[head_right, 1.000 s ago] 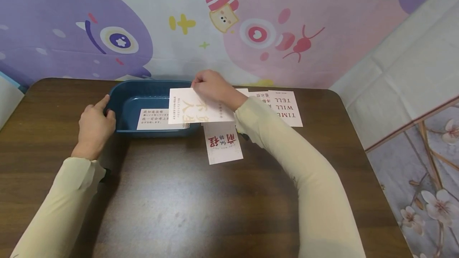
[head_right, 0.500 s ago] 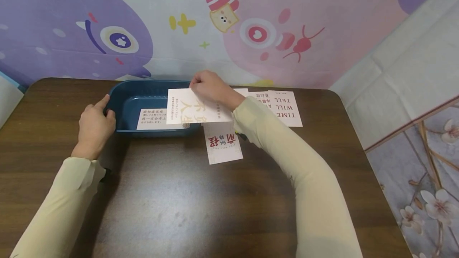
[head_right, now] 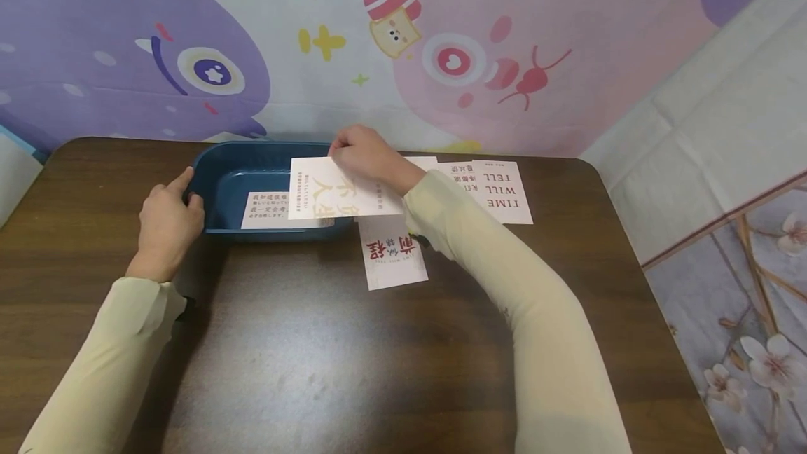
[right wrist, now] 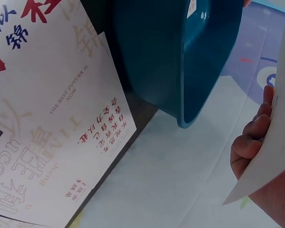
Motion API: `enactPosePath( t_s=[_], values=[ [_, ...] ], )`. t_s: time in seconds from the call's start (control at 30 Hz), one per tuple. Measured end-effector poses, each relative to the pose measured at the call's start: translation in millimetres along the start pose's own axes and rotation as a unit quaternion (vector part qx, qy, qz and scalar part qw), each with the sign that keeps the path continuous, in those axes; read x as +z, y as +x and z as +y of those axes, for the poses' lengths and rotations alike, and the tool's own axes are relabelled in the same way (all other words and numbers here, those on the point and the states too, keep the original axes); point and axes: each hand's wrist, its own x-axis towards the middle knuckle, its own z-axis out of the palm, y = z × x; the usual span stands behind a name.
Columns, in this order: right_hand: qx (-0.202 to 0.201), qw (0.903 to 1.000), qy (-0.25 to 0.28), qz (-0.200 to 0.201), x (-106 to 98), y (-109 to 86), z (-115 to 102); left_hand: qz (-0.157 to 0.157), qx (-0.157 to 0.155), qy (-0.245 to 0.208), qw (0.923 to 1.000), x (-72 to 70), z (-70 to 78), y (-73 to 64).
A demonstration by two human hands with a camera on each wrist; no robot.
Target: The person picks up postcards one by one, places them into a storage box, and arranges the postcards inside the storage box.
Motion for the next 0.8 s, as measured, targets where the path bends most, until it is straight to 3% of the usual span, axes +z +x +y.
enactPosePath(
  t_s=[0.8],
  values=[
    [-0.01, 0.9999, 0.004, -0.005, 8, 9.2, -12, -0.015, -0.008, -0.005, 0.9999, -1.6, -0.3, 0.2]
  ],
)
